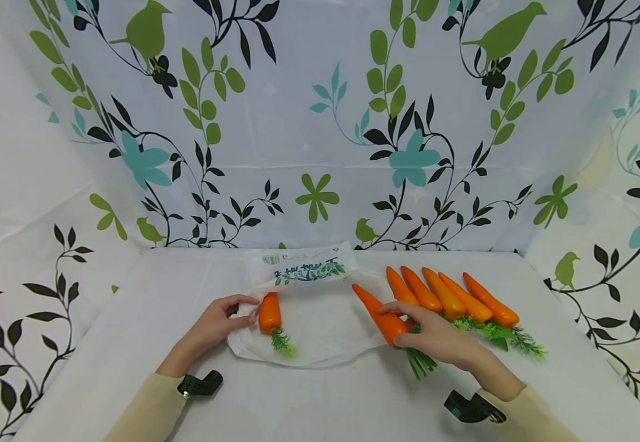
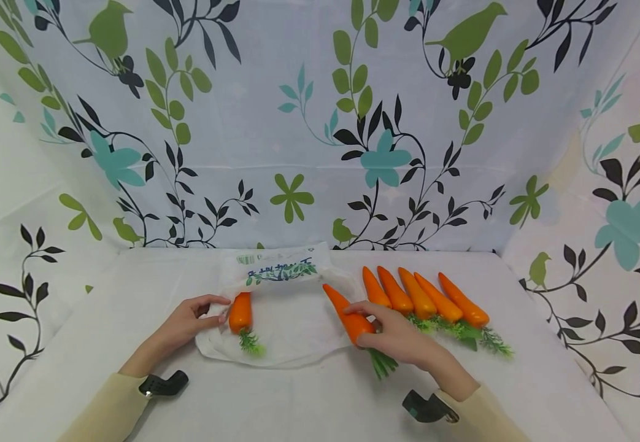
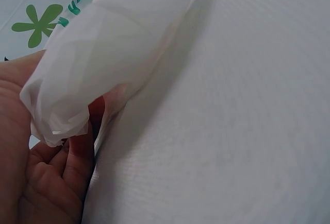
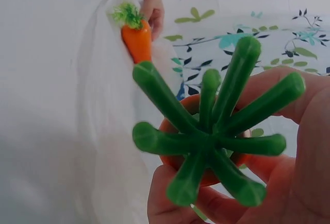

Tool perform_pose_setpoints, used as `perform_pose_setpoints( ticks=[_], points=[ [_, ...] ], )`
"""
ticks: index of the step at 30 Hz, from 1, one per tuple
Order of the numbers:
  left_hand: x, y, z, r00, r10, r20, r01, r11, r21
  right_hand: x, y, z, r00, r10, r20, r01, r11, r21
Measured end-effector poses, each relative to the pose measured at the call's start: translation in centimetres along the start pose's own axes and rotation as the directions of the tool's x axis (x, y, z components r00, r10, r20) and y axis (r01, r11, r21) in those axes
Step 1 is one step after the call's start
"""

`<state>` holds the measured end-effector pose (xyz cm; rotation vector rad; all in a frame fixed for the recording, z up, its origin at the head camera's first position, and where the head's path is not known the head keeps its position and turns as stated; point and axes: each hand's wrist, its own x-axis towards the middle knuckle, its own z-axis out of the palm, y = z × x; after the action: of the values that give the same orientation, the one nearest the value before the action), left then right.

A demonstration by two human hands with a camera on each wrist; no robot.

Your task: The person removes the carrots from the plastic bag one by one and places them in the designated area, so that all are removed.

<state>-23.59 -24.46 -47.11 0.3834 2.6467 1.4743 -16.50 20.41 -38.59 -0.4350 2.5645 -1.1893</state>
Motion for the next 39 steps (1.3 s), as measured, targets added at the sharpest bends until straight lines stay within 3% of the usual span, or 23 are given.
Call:
perform_pose_setpoints(
  ticks=[22,30,39],
  points=[
    [-0.1,0.0,-0.2,1.000,0.012,-0.004,-0.012,1.000,0.016,-3.7,5.0,-6.4,0.992,0.060,-0.111,-0.061,0.998,-0.010],
    [-0.3,0.0,-0.1,1.000,0.006,-0.001,-0.006,1.000,-0.019,-4.6,7.5,-9.0,0.987,0.052,-0.154,-0.059,0.997,-0.044],
    [-0.1,0.0,0.0,1.000,0.020,-0.001,-0.020,1.000,0.009,-5.8,10.0,-12.2,0.973,0.124,-0.192,-0.146,0.984,-0.105]
  ],
)
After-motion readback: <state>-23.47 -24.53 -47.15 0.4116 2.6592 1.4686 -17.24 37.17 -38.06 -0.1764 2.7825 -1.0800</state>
